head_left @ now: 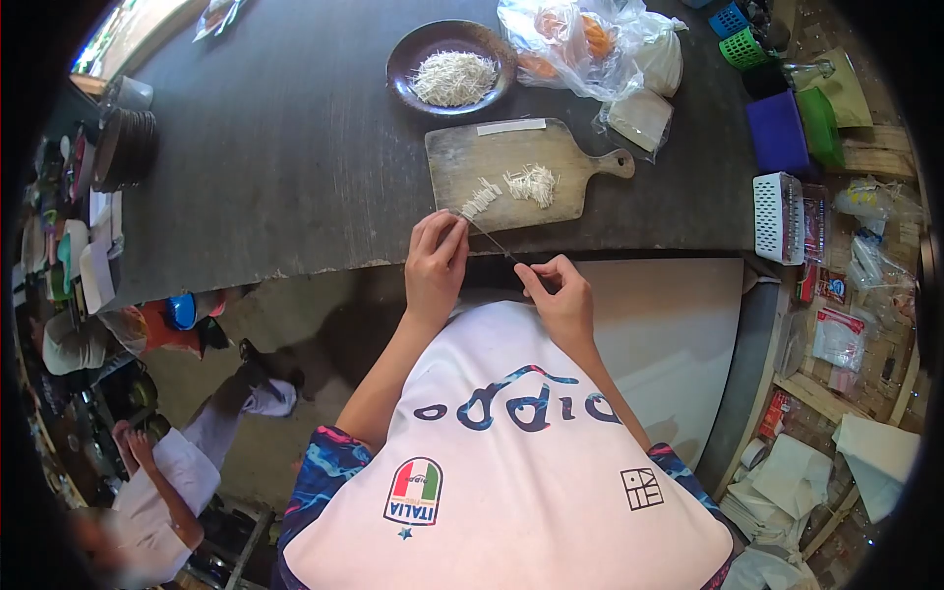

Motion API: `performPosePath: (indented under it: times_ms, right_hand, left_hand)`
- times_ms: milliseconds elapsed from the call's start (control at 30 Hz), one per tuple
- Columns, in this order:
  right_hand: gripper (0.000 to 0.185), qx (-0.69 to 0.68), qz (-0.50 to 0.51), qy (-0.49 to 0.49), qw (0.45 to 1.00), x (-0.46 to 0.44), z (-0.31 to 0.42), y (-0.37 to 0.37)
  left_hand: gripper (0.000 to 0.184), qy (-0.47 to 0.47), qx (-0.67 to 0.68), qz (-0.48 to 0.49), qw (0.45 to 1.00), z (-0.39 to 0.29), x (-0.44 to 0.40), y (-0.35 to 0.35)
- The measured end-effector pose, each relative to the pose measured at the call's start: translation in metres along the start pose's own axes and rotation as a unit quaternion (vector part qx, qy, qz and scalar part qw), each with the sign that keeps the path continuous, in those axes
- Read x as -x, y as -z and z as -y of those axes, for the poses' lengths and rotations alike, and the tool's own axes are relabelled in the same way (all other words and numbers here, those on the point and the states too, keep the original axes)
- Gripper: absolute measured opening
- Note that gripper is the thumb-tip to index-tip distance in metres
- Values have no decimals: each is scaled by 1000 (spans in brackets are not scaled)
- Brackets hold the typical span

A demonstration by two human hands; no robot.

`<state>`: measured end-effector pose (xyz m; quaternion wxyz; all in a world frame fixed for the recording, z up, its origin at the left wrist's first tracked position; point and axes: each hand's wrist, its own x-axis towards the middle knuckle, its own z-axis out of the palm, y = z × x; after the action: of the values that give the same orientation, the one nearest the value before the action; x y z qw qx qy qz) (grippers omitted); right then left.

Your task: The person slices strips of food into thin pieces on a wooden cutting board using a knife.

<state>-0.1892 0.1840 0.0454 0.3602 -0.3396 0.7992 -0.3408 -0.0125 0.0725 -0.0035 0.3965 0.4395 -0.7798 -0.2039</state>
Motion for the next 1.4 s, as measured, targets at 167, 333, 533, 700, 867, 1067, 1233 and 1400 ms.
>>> performPosePath:
  times_ms: [167, 333, 533, 700, 867, 1067, 1233, 1400]
  right_hand:
    - [41, 0, 0, 6, 1000, 0, 4, 1]
    - [41, 8, 11, -16, 1000, 3, 5, 4]
    - [37, -4, 7, 7, 1000, -1, 8, 2]
    - [32, 20, -5, 19, 1000, 2, 5, 2]
    - [41, -9, 7, 4, 1000, 0, 3, 2]
    - [42, 15, -7, 11, 1000, -1, -4, -1]
    - [43, 3, 6, -2, 1000, 0, 1, 1]
    - [35, 9, -8, 18, 1000, 6, 3, 3]
  left_hand:
    - [25, 5, -7, -4, 1000, -2, 0, -1]
    - [24, 8, -10, -2, 1000, -3, 0, 1]
    - [23, 7, -7, -8, 1000, -2, -2, 1]
    - [21, 11, -7, -7, 1000, -3, -1, 2]
    - [21, 12, 0, -6, 1000, -4, -1, 2]
    - [21, 8, 3, -6, 1000, -2, -1, 2]
    - [21, 9, 2, -9, 1000, 0, -1, 1]
    - [21, 4, 0, -8, 1000, 0, -1, 2]
